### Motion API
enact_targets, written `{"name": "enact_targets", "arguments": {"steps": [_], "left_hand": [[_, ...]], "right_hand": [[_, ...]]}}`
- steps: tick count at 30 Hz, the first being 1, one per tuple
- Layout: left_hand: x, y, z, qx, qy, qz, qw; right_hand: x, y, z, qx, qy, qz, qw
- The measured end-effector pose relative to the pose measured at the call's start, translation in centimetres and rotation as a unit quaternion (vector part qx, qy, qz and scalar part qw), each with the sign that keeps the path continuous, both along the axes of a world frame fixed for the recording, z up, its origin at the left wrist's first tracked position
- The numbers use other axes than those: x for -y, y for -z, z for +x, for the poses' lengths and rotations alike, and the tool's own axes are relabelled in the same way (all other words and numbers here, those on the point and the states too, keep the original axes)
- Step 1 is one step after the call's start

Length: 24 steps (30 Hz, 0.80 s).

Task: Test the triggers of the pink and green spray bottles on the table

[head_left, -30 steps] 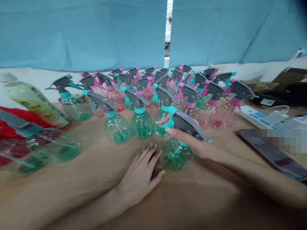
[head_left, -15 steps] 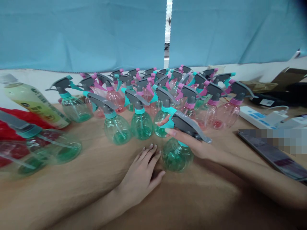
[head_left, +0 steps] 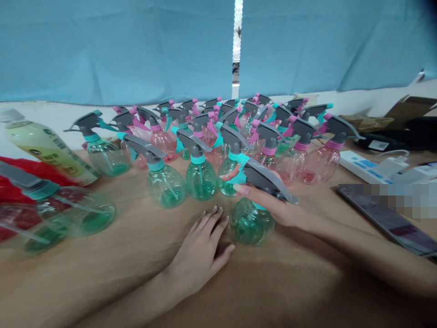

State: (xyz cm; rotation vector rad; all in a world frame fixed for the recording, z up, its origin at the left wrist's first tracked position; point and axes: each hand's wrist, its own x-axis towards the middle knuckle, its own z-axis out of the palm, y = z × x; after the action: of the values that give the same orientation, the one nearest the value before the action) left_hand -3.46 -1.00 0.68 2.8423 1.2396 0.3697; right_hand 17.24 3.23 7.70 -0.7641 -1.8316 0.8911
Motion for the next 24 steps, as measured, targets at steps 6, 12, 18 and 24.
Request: {"name": "enact_targets", "arguments": {"steps": [6,12,18,24], "left_hand": [[-0.03,0.07,-0.12,0.007,0.002,-0.002,1.0],[-0.05,0.12,-0.09,-0.009,0.001,0.001,1.0],[-0.1,0.05,-0.02,-0.019,0.002,0.001,1.0],[-0.02,0.13,-0.09,-0.023,-0.004,0.004,1.0]], "right_hand": [[-0.15,0.05,-0.13,-0.006,0.003,0.002,1.0],[-0.18,-0.22,-0.05,0.008,0.002,0.005,1.0],[-0.22,-0.33,0.16,0.018,0.0,0.013,1.0],[-0.1,-0.02,0.27,0.013,0.012,0.016,1.0]]}}
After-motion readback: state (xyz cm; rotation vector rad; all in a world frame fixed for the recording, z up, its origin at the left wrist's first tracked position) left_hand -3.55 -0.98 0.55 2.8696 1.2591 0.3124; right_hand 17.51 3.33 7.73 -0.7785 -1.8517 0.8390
